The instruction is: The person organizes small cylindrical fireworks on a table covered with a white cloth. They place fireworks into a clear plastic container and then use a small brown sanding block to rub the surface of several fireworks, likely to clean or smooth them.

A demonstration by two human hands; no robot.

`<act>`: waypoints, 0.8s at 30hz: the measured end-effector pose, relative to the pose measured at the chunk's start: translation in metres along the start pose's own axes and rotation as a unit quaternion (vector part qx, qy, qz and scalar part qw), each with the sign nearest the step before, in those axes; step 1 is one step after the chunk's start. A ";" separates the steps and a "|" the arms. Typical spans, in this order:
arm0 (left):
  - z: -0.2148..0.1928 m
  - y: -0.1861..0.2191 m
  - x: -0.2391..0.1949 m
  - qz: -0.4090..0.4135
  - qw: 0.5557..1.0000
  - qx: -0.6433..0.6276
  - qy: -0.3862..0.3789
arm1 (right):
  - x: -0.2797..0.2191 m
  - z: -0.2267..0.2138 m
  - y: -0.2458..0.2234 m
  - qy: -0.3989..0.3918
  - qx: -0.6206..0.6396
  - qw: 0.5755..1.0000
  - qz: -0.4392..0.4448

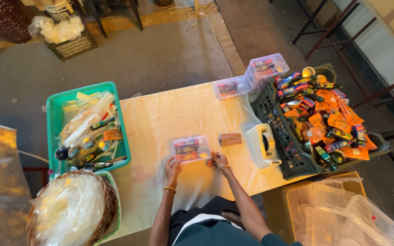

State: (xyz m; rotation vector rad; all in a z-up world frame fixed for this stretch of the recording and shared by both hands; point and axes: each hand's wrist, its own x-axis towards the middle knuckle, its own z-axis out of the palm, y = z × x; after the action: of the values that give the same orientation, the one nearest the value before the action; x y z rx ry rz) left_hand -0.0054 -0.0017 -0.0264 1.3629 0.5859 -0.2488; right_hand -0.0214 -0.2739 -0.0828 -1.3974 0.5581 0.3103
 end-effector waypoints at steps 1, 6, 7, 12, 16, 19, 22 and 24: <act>-0.003 0.000 -0.001 0.001 1.000 0.000 -0.004 | -0.002 -0.001 -0.001 0.004 0.001 1.000 -0.003; -0.005 0.015 -0.010 -0.128 0.964 -0.111 -0.206 | -0.010 -0.005 0.000 -0.024 0.083 0.996 0.005; 0.003 0.020 -0.002 -0.128 0.963 -0.108 -0.211 | -0.007 -0.005 0.003 -0.018 0.086 0.996 0.002; 0.065 0.055 0.017 -0.095 0.954 -0.168 -0.231 | 0.010 -0.016 0.042 -0.042 0.059 0.997 -0.025; 0.180 0.131 0.049 -0.048 0.933 -0.187 -0.304 | 0.017 -0.011 0.054 -0.026 0.040 0.998 -0.033; 0.284 0.164 0.086 -0.028 0.937 -0.186 -0.293 | 0.007 -0.010 0.042 -0.031 0.037 0.998 -0.032; 0.386 0.183 0.115 -0.054 0.928 -0.219 -0.297 | -0.038 -0.008 0.009 -0.039 0.041 0.998 -0.002; 0.454 0.175 0.140 -0.089 0.937 -0.202 -0.271 | -0.068 0.005 -0.039 -0.024 0.026 0.999 -0.019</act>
State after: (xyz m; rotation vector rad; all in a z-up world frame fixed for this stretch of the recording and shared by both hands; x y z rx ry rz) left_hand 0.3103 -0.3802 0.0892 0.7902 0.2698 -0.5957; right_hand -0.0564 -0.2674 -0.0130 -1.3459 0.4964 0.2953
